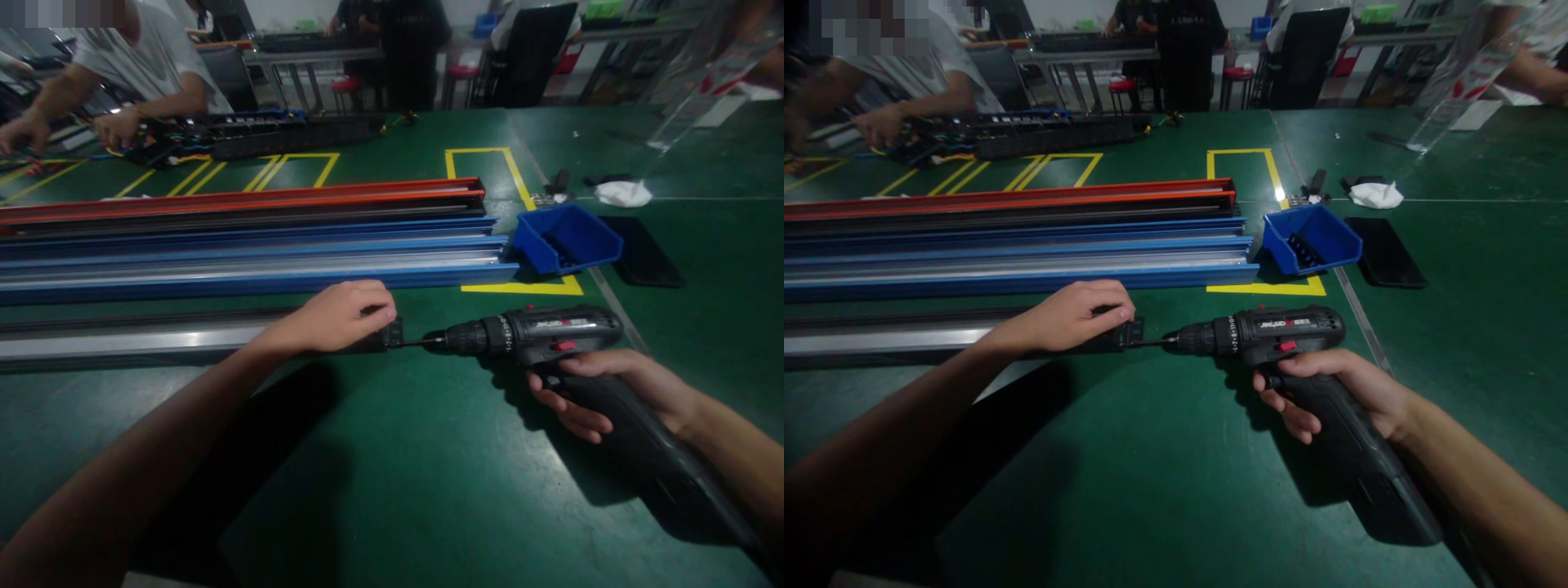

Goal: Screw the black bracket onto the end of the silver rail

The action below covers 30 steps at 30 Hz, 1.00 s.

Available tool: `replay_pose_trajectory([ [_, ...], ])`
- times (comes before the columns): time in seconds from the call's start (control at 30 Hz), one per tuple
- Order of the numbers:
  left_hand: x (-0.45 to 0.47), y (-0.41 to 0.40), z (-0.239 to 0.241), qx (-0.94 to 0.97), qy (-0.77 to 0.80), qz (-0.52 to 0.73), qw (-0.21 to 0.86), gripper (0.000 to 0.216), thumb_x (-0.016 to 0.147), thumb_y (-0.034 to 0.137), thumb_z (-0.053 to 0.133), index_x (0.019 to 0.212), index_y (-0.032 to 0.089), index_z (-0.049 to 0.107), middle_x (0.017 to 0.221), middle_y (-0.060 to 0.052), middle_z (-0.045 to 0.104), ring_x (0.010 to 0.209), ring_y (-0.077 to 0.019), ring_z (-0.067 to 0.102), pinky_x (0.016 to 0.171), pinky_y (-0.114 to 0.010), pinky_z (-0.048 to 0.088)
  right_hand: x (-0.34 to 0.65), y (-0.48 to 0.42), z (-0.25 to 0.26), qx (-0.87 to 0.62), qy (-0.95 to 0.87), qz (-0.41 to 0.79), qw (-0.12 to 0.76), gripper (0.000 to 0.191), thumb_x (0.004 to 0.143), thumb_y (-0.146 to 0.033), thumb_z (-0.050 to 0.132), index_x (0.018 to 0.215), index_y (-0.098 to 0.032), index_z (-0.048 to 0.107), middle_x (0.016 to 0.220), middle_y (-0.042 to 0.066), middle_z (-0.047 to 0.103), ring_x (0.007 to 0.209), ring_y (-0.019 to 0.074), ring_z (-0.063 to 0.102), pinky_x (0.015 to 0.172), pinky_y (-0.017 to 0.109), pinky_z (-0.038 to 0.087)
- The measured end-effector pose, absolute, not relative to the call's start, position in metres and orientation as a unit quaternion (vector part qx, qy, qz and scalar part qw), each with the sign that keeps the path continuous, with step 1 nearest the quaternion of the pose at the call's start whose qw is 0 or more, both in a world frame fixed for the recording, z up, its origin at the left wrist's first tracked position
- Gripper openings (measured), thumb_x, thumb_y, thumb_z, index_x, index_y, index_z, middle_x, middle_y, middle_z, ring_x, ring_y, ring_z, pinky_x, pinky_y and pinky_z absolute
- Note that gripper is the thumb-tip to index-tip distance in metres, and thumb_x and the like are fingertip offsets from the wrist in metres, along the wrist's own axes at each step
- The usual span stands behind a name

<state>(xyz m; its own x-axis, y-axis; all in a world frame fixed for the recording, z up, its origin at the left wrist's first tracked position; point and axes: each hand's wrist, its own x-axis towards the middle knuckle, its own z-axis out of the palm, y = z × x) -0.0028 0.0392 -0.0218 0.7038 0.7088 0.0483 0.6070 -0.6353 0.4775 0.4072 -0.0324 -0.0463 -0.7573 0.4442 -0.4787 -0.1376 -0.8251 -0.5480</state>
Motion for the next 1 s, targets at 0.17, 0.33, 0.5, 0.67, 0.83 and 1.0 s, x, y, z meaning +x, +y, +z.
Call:
replay_pose_trajectory([
  [0.17, -0.0034, 0.0391, -0.0222, 0.897, 0.365, 0.118, 0.220, 0.038, 0.110, 0.044, 0.046, 0.102, 0.020, 0.075, 0.105, -0.006, 0.073, 0.094, -0.0200, 0.067, 0.084, -0.031, 0.048, 0.4068, -0.0323, -0.0452, -0.302, -0.241, 0.909, 0.156, 0.031, 0.099, -0.035, 0.072, 0.116, -0.009, 0.078, 0.092, 0.006, 0.074, 0.058, 0.0086, 0.068, 0.063, 0.024, 0.063],
  [0.33, -0.0029, 0.0391, -0.0220, 0.897, 0.364, 0.117, 0.223, 0.037, 0.110, 0.043, 0.047, 0.103, 0.019, 0.075, 0.105, -0.005, 0.072, 0.094, -0.0198, 0.066, 0.084, -0.032, 0.047, 0.4068, -0.0323, -0.0461, -0.301, -0.231, 0.911, 0.164, 0.032, 0.100, -0.033, 0.072, 0.117, -0.007, 0.078, 0.092, 0.007, 0.075, 0.058, 0.0095, 0.070, 0.063, 0.024, 0.063],
  [0.5, -0.0038, 0.0391, -0.0224, 0.897, 0.365, 0.115, 0.222, 0.037, 0.111, 0.043, 0.047, 0.103, 0.019, 0.075, 0.105, -0.006, 0.072, 0.094, -0.0201, 0.066, 0.084, -0.032, 0.047, 0.4085, -0.0329, -0.0477, -0.294, -0.223, 0.914, 0.169, 0.034, 0.100, -0.031, 0.071, 0.118, -0.004, 0.079, 0.093, 0.009, 0.075, 0.059, 0.0110, 0.072, 0.063, 0.025, 0.064],
  [0.67, -0.0040, 0.0389, -0.0220, 0.896, 0.366, 0.114, 0.225, 0.037, 0.111, 0.043, 0.046, 0.103, 0.019, 0.074, 0.105, -0.006, 0.072, 0.094, -0.0202, 0.066, 0.083, -0.032, 0.047, 0.4068, -0.0330, -0.0452, -0.283, -0.218, 0.918, 0.173, 0.034, 0.101, -0.029, 0.070, 0.119, -0.003, 0.078, 0.095, 0.011, 0.076, 0.061, 0.0116, 0.073, 0.065, 0.026, 0.065],
  [0.83, -0.0029, 0.0389, -0.0223, 0.896, 0.366, 0.114, 0.226, 0.037, 0.111, 0.042, 0.047, 0.103, 0.019, 0.074, 0.105, -0.005, 0.072, 0.094, -0.0194, 0.066, 0.083, -0.031, 0.046, 0.4050, -0.0329, -0.0428, -0.282, -0.216, 0.918, 0.173, 0.033, 0.100, -0.029, 0.071, 0.119, -0.003, 0.079, 0.094, 0.010, 0.076, 0.061, 0.0117, 0.073, 0.064, 0.025, 0.064],
  [1.0, -0.0026, 0.0389, -0.0217, 0.893, 0.371, 0.113, 0.227, 0.036, 0.110, 0.041, 0.047, 0.103, 0.019, 0.075, 0.105, -0.005, 0.072, 0.094, -0.0196, 0.066, 0.083, -0.032, 0.046, 0.4064, -0.0334, -0.0433, -0.294, -0.217, 0.915, 0.173, 0.033, 0.100, -0.030, 0.071, 0.118, -0.004, 0.079, 0.093, 0.010, 0.076, 0.059, 0.0112, 0.072, 0.064, 0.026, 0.064],
])
